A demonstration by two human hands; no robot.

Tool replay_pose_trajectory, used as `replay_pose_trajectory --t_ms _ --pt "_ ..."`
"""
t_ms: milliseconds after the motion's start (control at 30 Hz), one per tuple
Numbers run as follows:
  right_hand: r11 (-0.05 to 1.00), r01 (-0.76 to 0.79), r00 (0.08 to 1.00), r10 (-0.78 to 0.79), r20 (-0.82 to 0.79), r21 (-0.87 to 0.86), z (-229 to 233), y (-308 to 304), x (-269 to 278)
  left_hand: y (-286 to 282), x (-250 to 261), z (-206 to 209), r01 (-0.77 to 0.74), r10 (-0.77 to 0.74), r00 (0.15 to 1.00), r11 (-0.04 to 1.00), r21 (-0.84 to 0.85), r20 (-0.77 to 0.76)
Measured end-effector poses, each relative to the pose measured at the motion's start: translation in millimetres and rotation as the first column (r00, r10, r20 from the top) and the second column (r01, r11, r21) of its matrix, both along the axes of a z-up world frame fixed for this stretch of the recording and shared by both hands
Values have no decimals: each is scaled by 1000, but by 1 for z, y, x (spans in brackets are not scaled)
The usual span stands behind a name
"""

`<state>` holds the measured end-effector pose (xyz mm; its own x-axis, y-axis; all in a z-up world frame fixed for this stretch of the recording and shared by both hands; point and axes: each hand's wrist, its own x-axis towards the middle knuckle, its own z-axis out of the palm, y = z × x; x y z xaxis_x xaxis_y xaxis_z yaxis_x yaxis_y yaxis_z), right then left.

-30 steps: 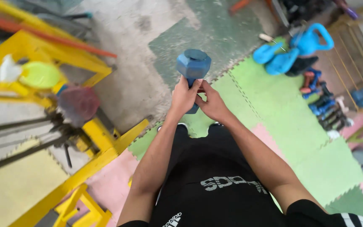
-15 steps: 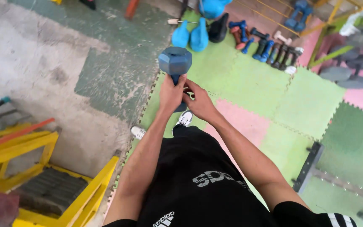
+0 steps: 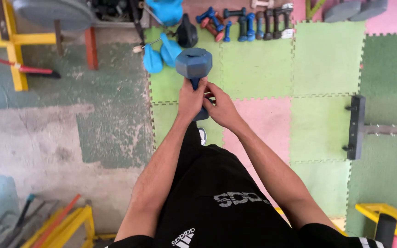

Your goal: Cleaning dumbbells of various colors using a cloth in a gym setting.

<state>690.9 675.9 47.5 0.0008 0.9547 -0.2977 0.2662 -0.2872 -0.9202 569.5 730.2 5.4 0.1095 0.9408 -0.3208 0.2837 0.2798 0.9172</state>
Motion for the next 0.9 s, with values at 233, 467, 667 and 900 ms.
replay_pose_trajectory --t_ms 233,467,667,900 --pt "987 160 983 -160 94 4 -8 76 66 89 79 -18 144 -153 985 984 105 86" --pt "961 268 948 -275 162 64 11 136 127 163 156 -1 238 -232 964 971 -36 134" --pt "945 328 937 -325 127 -1 3 153 200 187 230 -8 331 -332 943 935 -125 13" --pt "969 248 964 -245 101 -20 -33 163 330 192 351 -57 284 -278 959 949 -139 57"
